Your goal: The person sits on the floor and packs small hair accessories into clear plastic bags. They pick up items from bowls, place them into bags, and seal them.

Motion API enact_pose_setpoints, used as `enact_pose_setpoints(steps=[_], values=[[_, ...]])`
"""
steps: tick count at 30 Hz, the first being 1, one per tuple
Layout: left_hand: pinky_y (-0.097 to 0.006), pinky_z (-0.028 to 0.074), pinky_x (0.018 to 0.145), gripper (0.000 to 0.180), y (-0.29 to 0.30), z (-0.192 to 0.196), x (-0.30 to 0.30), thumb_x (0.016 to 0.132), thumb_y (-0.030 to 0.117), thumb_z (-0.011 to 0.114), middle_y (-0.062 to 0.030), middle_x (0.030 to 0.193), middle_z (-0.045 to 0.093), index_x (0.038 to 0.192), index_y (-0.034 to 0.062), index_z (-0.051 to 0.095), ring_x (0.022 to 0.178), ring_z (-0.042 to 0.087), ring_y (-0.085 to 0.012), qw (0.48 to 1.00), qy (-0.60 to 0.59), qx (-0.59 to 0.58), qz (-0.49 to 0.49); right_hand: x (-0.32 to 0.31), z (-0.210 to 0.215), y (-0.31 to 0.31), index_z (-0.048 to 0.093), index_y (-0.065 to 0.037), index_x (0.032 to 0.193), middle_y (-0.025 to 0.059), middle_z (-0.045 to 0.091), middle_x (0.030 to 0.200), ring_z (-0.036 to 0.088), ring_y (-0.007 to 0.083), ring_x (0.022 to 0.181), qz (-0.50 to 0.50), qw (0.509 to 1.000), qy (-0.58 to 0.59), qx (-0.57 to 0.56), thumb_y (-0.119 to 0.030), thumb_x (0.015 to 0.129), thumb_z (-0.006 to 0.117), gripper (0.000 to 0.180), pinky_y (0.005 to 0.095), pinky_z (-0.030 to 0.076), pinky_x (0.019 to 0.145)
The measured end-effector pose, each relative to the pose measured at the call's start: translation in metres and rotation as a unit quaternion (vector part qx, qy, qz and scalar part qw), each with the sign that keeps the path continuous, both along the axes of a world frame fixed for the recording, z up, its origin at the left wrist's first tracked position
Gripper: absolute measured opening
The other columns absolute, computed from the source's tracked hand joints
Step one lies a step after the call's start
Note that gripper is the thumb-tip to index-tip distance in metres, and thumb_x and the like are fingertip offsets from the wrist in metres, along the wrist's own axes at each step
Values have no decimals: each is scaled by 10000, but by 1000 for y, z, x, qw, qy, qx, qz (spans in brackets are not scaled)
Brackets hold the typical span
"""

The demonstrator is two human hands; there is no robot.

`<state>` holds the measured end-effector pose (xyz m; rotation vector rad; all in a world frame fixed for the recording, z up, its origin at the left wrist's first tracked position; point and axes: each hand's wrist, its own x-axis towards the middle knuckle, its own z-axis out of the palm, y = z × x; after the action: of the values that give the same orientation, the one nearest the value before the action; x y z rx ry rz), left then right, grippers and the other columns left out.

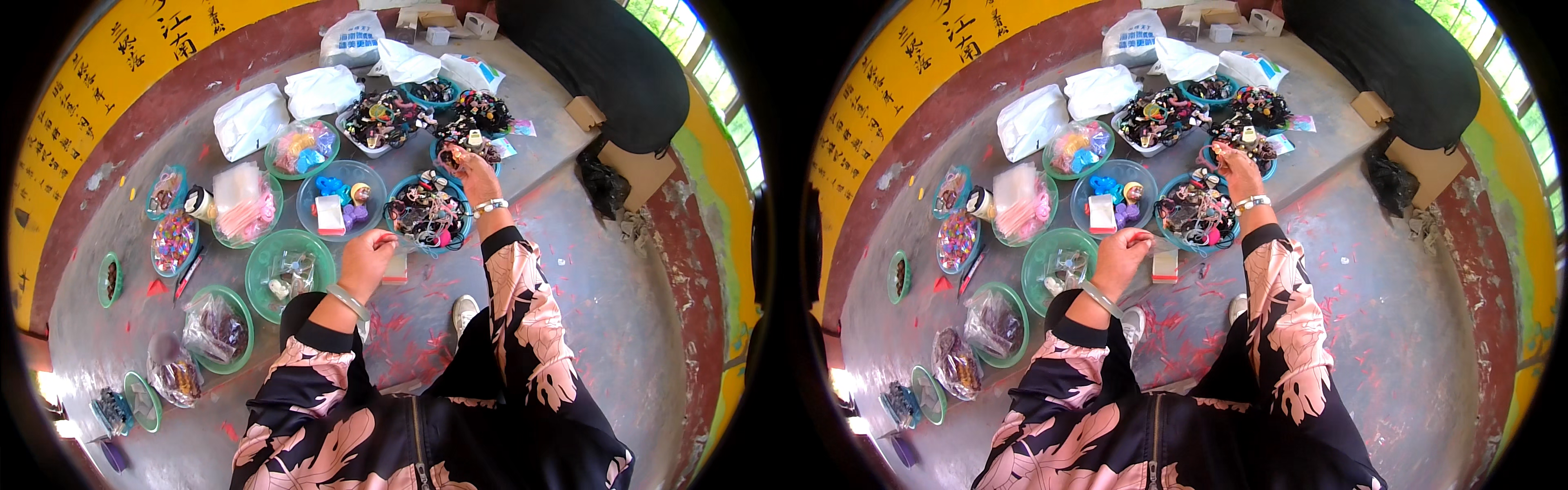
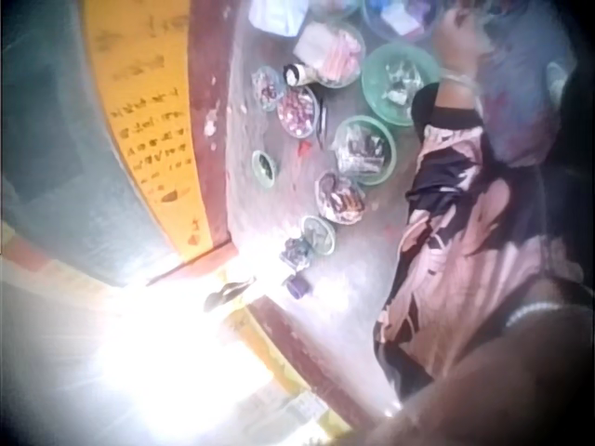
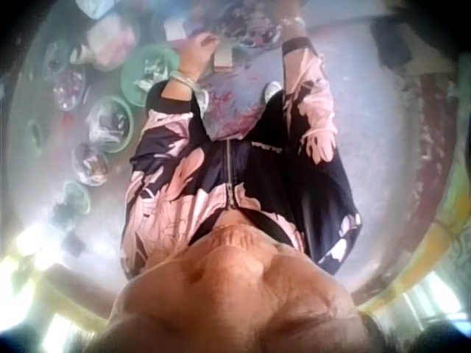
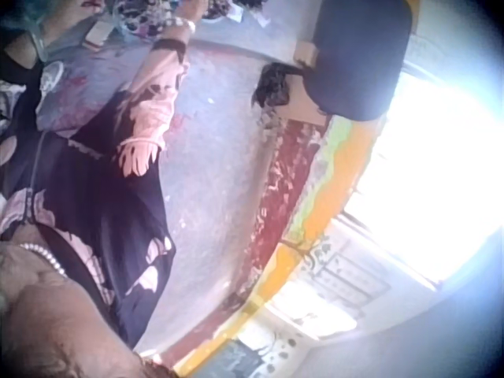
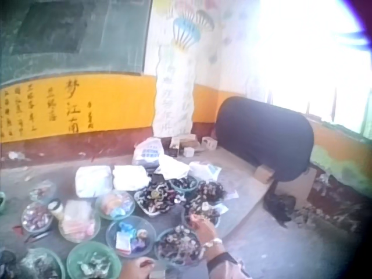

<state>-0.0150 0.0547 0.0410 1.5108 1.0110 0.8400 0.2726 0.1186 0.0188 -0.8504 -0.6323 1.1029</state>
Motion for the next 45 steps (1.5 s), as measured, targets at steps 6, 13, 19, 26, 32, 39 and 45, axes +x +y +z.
enact_pose_setpoints(steps=[6,13,19,26,32,39,45], values=[[-250,456,621,158,5,-15,-2,776,90,583,-76,751,654,884,-13,637,669,596,-108,1000,-12,14,11,-42,70,-47,602,-54,894,145,599,1087,529,297,1097,123,982,137,41,-191,798,540,178,206,428,473],[-265,452,599,169,6,-15,3,753,122,623,-95,718,652,866,-1,650,636,601,-136,999,-18,44,5,-68,89,-93,581,-34,914,196,585,1093,525,341,1099,207,950,198,125,-138,819,498,163,220,458,515],[-225,473,669,135,2,-4,-4,778,43,590,-46,795,647,886,-25,632,719,601,-96,999,25,25,-3,-100,95,-131,564,-55,857,65,604,832,578,179,718,114,948,281,98,-151,825,562,102,259,486,617],[-229,467,628,140,4,-17,4,761,52,605,-58,767,638,873,-29,619,694,592,-96,999,-21,-22,-35,-92,88,-148,581,-38,833,67,618,852,565,121,687,97,994,57,8,-89,825,607,58,221,435,508],[-208,441,577,118,1,-15,7,782,23,575,-41,758,611,877,-45,594,630,555,-86,990,-47,-106,-78,-97,92,-155,649,-41,906,59,655,772,567,88,601,72,974,-158,-146,-158,843,608,139,195,424,493],[-244,431,541,142,-8,-12,20,737,97,604,-40,641,600,812,-23,620,575,539,-75,980,157,92,-79,-112,82,-151,664,-20,887,57,667,787,605,107,687,76,909,-406,-51,-153,833,598,158,236,458,575],[-238,455,554,159,-9,-21,29,755,105,624,-54,679,637,852,-21,633,616,590,-87,987,128,12,-96,-109,67,-147,670,-62,803,123,630,732,611,275,676,52,799,-598,-41,-163,754,608,128,344,476,600]])
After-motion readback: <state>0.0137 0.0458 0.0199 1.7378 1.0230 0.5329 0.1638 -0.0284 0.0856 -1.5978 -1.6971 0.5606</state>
